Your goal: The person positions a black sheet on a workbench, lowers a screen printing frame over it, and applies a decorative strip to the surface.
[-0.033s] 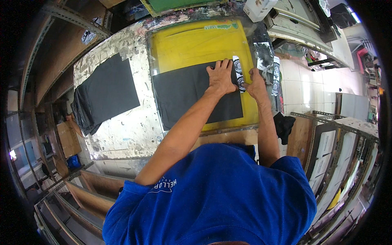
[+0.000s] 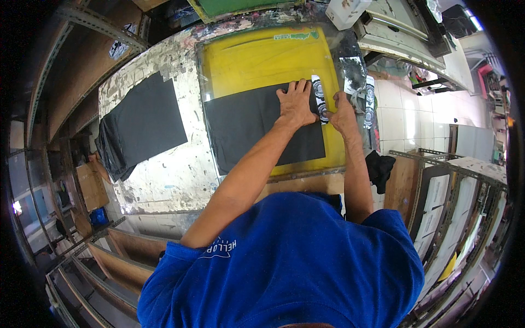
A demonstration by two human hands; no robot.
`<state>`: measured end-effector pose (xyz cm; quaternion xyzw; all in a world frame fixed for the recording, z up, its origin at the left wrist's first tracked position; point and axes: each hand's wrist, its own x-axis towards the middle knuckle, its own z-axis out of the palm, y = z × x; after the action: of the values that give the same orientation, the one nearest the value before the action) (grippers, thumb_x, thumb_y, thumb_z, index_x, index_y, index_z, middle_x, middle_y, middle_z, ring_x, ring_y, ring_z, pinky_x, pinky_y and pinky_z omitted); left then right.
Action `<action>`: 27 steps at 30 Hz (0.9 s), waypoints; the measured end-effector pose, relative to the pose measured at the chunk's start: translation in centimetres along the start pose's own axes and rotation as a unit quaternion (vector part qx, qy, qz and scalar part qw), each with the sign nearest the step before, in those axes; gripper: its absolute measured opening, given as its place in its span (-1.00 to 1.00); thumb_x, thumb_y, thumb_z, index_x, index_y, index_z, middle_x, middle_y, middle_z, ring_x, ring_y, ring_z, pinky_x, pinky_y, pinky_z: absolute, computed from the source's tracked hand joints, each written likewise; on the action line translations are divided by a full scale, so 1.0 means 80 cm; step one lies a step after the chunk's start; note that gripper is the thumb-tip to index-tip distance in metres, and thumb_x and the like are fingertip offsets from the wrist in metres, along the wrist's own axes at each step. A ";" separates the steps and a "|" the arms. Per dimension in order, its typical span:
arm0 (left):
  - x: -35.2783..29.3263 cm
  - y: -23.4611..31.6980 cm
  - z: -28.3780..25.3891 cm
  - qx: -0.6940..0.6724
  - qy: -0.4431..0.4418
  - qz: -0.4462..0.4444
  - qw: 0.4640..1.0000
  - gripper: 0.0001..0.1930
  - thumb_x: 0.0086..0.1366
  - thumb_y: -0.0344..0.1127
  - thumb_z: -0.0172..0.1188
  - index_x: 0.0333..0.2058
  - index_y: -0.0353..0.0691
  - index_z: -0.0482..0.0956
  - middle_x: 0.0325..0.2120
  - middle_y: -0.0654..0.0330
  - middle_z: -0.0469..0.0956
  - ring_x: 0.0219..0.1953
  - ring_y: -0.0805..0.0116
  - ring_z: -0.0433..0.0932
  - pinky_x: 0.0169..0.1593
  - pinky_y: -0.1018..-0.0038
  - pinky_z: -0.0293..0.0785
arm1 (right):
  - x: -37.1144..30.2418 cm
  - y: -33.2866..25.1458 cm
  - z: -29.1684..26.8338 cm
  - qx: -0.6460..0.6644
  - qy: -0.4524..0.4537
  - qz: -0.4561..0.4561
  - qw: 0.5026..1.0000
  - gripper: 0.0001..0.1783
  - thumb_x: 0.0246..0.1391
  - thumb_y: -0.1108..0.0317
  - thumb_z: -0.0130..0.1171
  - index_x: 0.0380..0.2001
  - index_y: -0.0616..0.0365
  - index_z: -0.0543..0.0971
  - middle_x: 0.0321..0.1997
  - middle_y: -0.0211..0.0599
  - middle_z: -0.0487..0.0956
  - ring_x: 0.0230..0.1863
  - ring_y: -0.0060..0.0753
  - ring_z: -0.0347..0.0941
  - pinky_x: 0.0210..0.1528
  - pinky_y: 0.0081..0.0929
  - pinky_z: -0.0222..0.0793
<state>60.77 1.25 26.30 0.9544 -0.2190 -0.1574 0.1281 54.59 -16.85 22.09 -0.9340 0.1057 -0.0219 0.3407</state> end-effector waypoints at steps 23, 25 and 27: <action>-0.025 -0.033 0.014 -0.137 0.139 0.085 0.977 0.00 0.06 0.18 0.46 0.40 -0.15 0.28 0.32 0.16 0.32 0.35 0.17 0.24 0.20 -0.03 0.18 | -0.013 0.002 -0.012 0.089 -0.041 0.066 0.993 -0.35 -0.16 0.40 0.55 -0.01 0.20 0.41 -0.25 -0.19 0.47 -0.28 -0.14 0.43 -0.10 -0.24 0.43; -0.050 -0.053 0.016 -0.134 0.172 0.094 0.971 -0.06 0.13 0.17 0.40 0.39 -0.17 0.29 0.32 0.13 0.33 0.34 0.14 0.25 0.21 -0.04 0.15 | -0.023 0.001 -0.009 0.097 -0.013 0.045 0.994 -0.33 -0.17 0.40 0.55 0.01 0.21 0.42 -0.25 -0.23 0.45 -0.30 -0.22 0.37 -0.11 -0.30 0.41; -0.091 -0.070 0.014 -0.083 0.163 0.060 0.981 -0.10 0.19 0.21 0.33 0.38 -0.17 0.31 0.33 0.09 0.33 0.36 0.07 0.24 0.25 -0.08 0.12 | -0.033 -0.001 -0.007 0.094 0.012 0.013 0.995 -0.29 -0.21 0.40 0.57 0.04 0.21 0.43 -0.22 -0.23 0.45 -0.28 -0.23 0.35 -0.10 -0.31 0.40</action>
<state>56.24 9.24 25.28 0.9384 -0.2387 -0.0094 0.2497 51.96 -16.55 22.66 -0.8959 0.1192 -0.0384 0.4261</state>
